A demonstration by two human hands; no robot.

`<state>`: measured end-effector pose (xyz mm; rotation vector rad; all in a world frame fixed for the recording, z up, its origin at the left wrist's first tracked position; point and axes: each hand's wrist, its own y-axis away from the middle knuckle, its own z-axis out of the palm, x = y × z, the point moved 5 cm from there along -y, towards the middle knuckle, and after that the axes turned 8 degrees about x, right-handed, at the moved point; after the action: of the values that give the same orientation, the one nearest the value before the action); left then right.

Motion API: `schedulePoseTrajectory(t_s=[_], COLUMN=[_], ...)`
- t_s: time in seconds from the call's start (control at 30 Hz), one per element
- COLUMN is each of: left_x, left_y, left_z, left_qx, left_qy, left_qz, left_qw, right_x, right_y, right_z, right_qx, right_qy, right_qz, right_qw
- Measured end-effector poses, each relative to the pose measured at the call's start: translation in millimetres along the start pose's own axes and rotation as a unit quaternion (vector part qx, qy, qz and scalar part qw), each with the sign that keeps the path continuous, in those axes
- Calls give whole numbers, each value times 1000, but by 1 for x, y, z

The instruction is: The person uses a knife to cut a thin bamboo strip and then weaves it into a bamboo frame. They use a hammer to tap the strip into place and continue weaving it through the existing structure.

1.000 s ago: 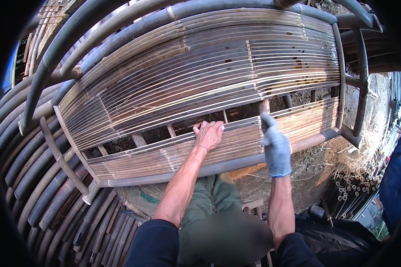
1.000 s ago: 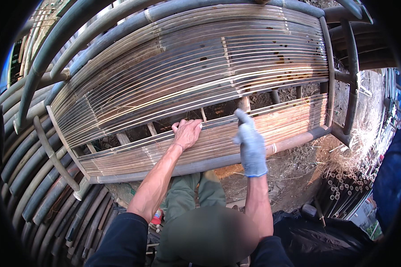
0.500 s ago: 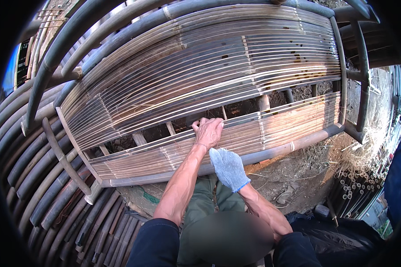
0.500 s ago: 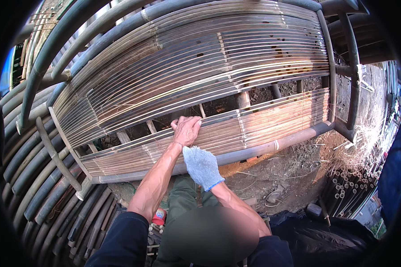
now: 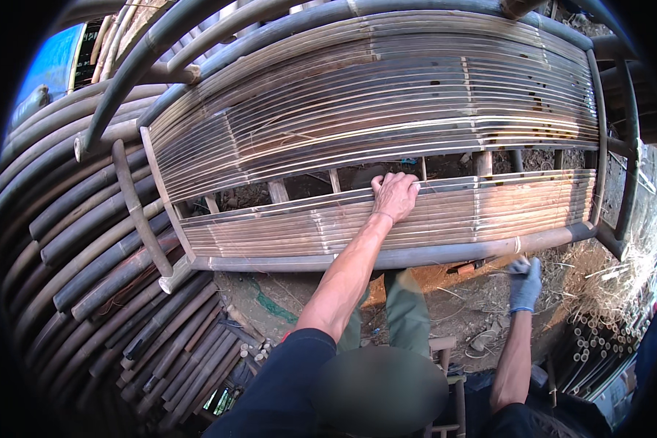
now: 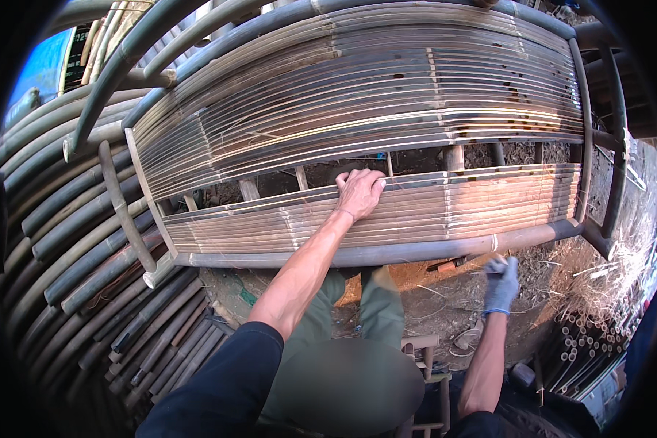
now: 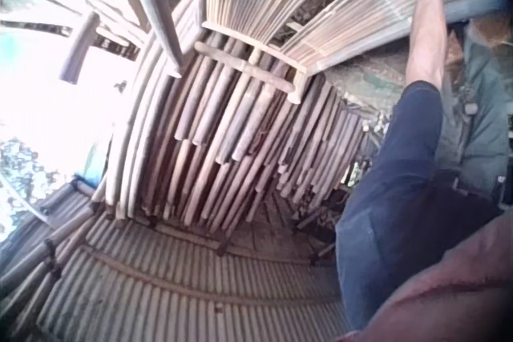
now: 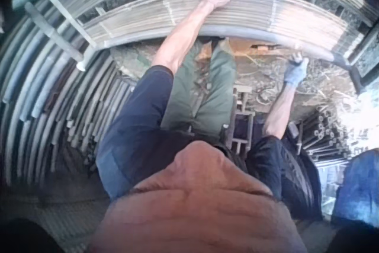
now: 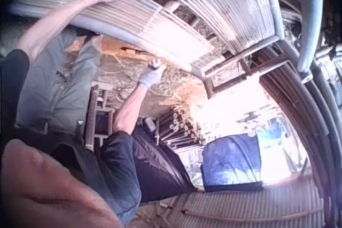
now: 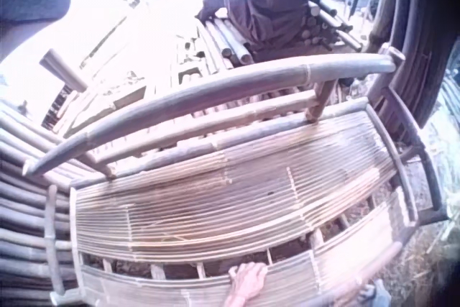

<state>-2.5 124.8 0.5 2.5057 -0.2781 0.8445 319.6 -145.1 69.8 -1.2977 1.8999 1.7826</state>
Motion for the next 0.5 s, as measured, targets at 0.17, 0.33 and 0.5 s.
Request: schedulePoseTrajectory(t_s=[0.17, 0.33, 0.5], left_x=[-10, -22, -63], left_y=[-3, -1, 63], left_z=[-12, -71, -149], left_qx=[7, -16, -80], left_qy=[78, 203, -38], left_qz=[-10, 50, 367], left_qw=[997, 978, 926], right_x=[17, 113, 195], right_y=[72, 255, 282], right_z=[-87, 182, 269], right_qx=[346, -58, -58], right_qy=[422, 570, 572], right_qz=[-113, -382, -372], right_qw=[830, 725, 729])
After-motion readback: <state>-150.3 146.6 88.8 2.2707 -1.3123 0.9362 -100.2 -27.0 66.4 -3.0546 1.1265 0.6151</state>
